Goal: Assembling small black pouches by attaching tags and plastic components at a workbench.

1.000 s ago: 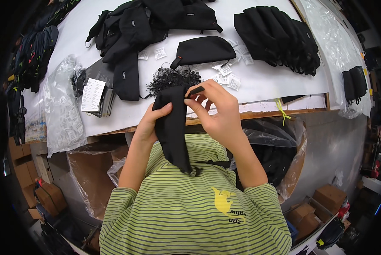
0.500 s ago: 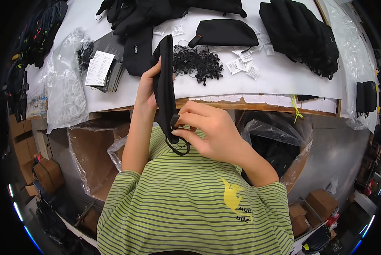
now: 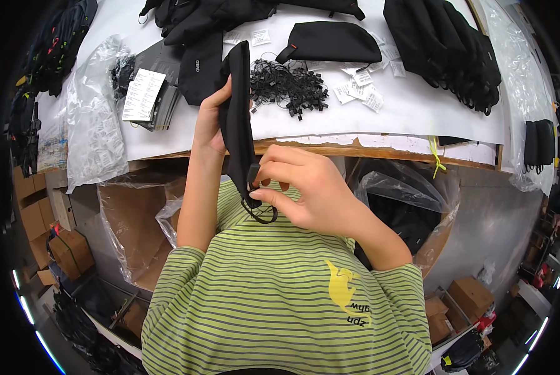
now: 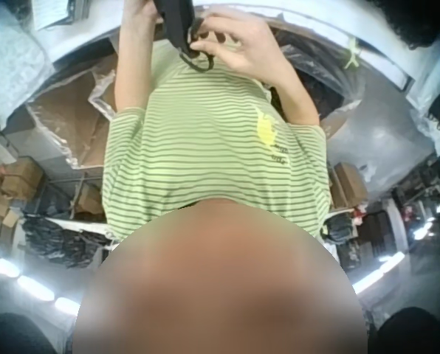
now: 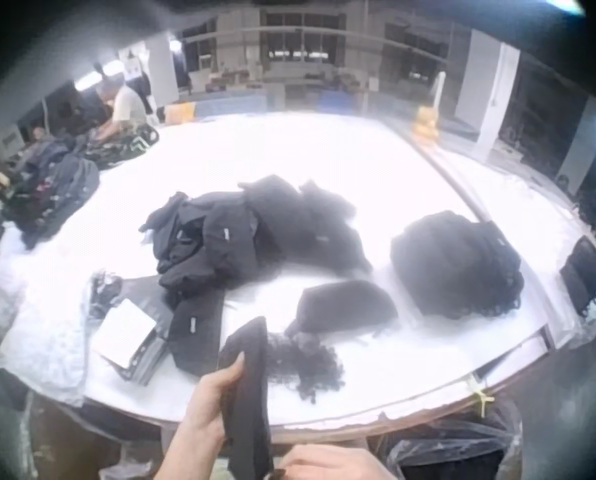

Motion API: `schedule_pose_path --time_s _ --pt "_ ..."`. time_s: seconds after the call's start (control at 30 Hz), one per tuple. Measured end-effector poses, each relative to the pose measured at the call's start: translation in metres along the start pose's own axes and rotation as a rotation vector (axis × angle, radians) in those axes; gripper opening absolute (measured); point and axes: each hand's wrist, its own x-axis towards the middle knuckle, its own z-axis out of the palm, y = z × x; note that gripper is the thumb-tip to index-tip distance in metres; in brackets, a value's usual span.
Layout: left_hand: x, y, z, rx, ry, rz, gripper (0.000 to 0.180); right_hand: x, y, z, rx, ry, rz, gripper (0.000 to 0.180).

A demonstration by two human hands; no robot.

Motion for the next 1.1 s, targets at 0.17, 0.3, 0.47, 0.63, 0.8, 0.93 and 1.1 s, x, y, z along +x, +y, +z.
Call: schedule_pose_path --time_s 0.17,0.3,0.47,0.63,0.8,0.93,1.1 --pt "0.0 0.007 -0.009 -0.06 -0.068 -0.036 0.024 0.0 0.008 -0.006 -0.085 -0.01 0.007 0.022" --pt "-0.007 0.004 0.003 0.016 0.291 0.168 0.027 0.006 0.009 -0.012 -0.526 0.349 -0.201 0.036" --pt "-0.024 -0.024 0.021 -0.014 0.361 0.164 0.038 0.015 0.026 -0.015 -0.992 0.105 -0.405 0.05" --pt "-0.039 -0.046 -0.009 0.553 0.403 0.557 0.056 0.021 0.021 -0.038 -0.391 0.147 -0.133 0.056" --pt "-0.057 -0.021 -0.007 1.331 0.018 0.854 0.061 0.017 0.017 -0.048 0.243 0.225 0.151 0.037" --pt "-0.055 -0.007 0.01 1.495 -0.024 0.865 0.032 0.011 0.037 -0.057 0.141 0.288 0.027 0.02" --pt "-0.055 0.0 0.021 1.657 -0.016 0.603 0.024 0.001 0.044 -0.087 0.037 0.041 0.226 0.019"
